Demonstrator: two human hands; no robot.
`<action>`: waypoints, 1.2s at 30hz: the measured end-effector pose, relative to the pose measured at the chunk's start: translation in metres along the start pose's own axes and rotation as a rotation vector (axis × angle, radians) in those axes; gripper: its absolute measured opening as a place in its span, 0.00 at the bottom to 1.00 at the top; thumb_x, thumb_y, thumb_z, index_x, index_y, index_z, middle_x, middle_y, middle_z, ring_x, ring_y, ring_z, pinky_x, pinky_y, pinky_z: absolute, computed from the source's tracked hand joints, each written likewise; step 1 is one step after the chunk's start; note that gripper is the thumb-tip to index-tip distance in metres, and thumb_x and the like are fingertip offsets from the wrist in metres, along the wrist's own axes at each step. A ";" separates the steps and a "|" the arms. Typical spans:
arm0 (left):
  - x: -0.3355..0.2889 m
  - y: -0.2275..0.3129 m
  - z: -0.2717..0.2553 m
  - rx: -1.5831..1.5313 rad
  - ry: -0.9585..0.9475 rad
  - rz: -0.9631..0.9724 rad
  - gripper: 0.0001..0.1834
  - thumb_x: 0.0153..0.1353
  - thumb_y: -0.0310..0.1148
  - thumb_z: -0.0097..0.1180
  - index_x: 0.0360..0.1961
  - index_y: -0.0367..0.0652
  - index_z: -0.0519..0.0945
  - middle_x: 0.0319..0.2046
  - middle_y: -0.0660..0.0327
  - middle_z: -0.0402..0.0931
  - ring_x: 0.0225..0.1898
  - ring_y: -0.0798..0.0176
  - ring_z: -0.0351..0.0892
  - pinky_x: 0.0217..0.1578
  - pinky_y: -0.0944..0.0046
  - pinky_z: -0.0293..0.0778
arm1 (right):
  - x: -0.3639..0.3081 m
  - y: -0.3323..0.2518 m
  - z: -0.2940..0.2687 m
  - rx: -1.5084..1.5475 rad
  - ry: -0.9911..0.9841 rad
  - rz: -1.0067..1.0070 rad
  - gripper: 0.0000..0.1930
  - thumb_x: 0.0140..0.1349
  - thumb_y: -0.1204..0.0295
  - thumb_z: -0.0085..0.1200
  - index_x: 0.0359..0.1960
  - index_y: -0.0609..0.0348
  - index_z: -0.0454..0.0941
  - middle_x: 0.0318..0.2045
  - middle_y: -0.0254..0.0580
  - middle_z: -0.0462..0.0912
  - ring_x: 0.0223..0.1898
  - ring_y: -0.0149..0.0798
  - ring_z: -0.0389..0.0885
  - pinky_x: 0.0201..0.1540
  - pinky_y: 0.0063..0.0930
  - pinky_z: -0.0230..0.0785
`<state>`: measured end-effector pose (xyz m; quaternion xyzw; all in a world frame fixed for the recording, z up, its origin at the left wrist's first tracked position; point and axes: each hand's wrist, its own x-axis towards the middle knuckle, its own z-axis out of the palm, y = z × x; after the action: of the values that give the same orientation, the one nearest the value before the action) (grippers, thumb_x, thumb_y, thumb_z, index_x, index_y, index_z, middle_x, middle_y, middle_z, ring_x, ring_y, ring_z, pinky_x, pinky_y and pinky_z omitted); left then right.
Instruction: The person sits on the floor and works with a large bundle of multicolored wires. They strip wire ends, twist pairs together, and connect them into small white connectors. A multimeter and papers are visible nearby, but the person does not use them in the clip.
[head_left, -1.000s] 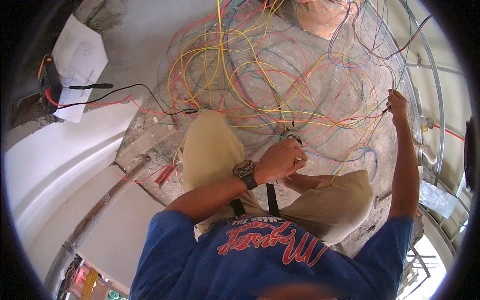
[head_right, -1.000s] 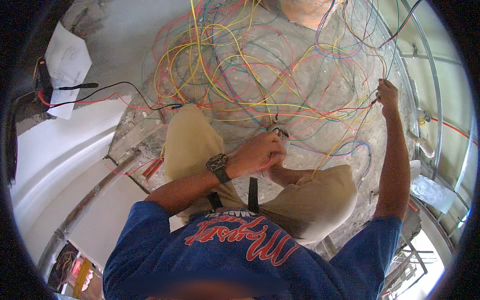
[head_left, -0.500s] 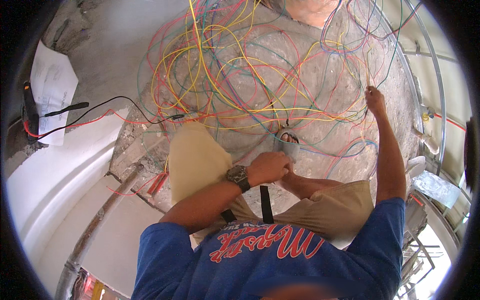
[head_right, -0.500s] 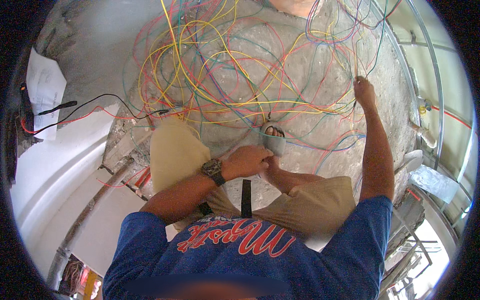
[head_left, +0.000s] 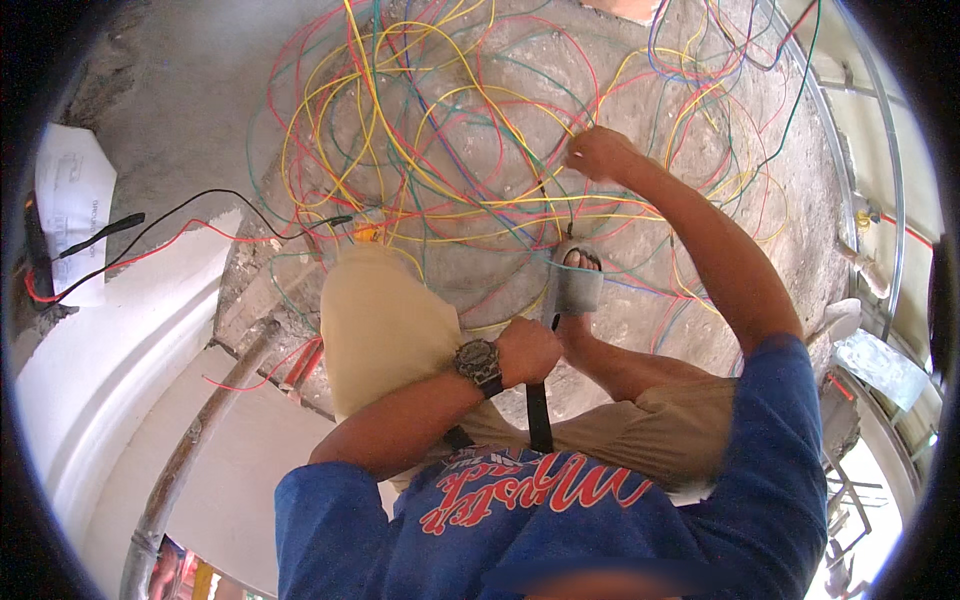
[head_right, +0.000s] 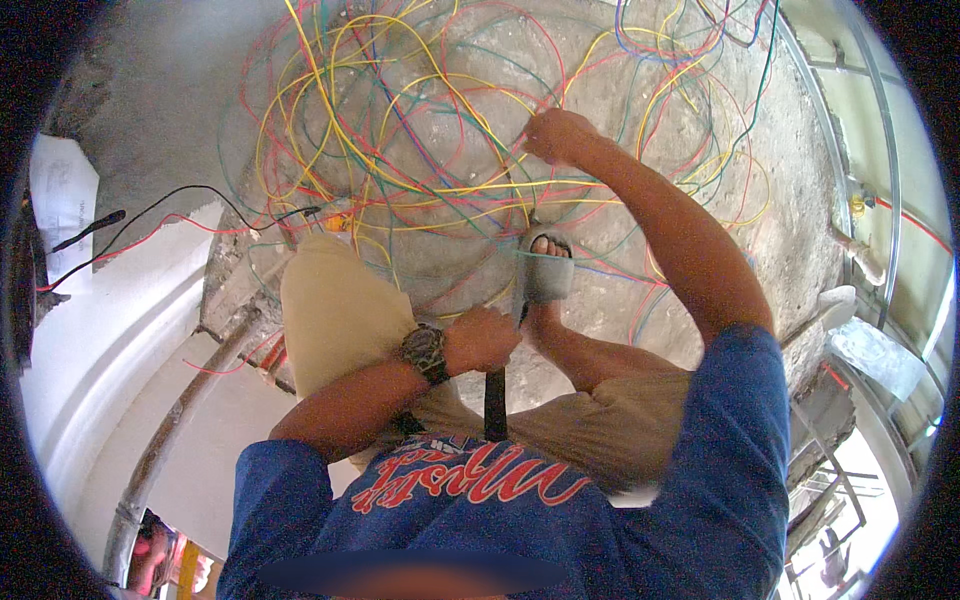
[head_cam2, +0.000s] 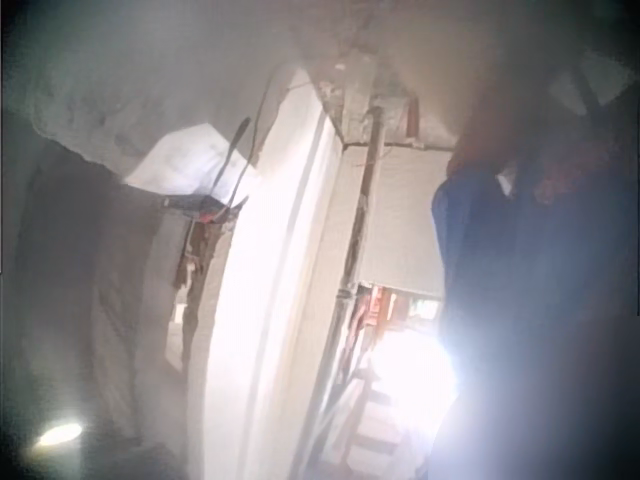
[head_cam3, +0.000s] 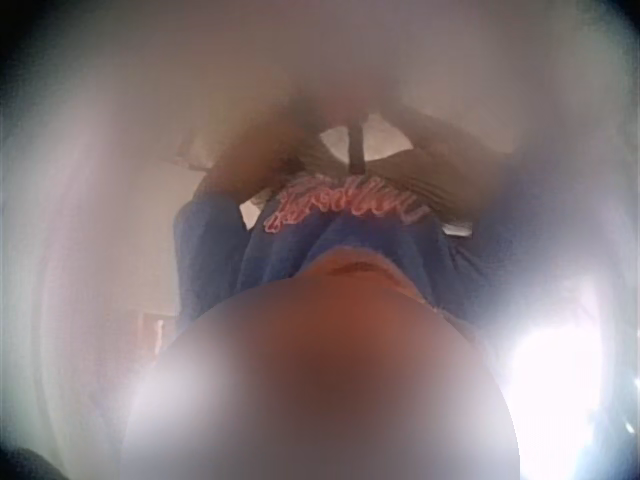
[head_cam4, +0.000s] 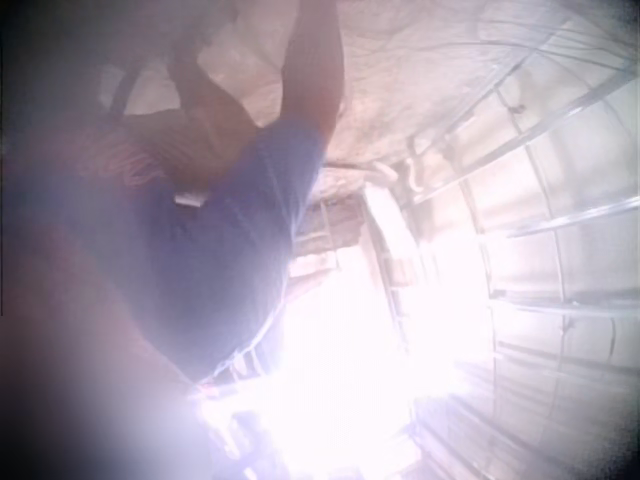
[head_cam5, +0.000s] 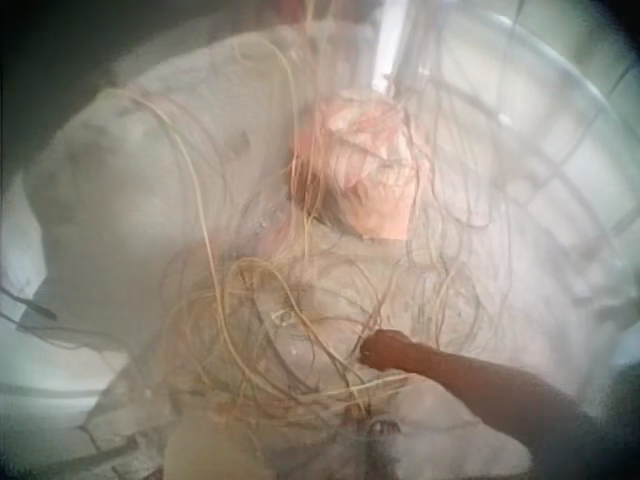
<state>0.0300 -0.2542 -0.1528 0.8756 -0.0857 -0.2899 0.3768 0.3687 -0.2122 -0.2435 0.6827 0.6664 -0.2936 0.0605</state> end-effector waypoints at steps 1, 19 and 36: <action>0.000 -0.001 0.003 -0.019 0.008 -0.012 0.07 0.50 0.31 0.59 0.26 0.42 0.87 0.27 0.50 0.84 0.30 0.45 0.86 0.29 0.44 0.79 | 0.018 0.003 0.013 0.126 -0.257 0.029 0.18 0.67 0.55 0.52 0.36 0.58 0.82 0.35 0.48 0.86 0.37 0.54 0.86 0.37 0.48 0.79; 0.081 -0.173 -0.189 -0.238 0.601 -0.476 0.39 0.64 0.64 0.50 0.40 0.30 0.84 0.37 0.33 0.82 0.43 0.31 0.83 0.46 0.39 0.77 | -0.003 -0.043 0.157 0.293 0.141 0.353 0.15 0.61 0.66 0.54 0.42 0.64 0.82 0.41 0.62 0.85 0.43 0.64 0.85 0.45 0.59 0.76; 0.085 -0.178 -0.206 -0.066 0.252 -0.272 0.31 0.65 0.59 0.52 0.43 0.38 0.86 0.41 0.40 0.83 0.46 0.37 0.83 0.49 0.45 0.77 | 0.009 -0.073 0.114 0.387 0.006 0.241 0.18 0.61 0.59 0.56 0.47 0.56 0.83 0.44 0.56 0.86 0.45 0.55 0.86 0.46 0.49 0.79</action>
<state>0.2049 -0.0345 -0.2039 0.8955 0.0912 -0.2288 0.3706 0.2626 -0.2505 -0.3190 0.7571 0.5114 -0.4047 -0.0390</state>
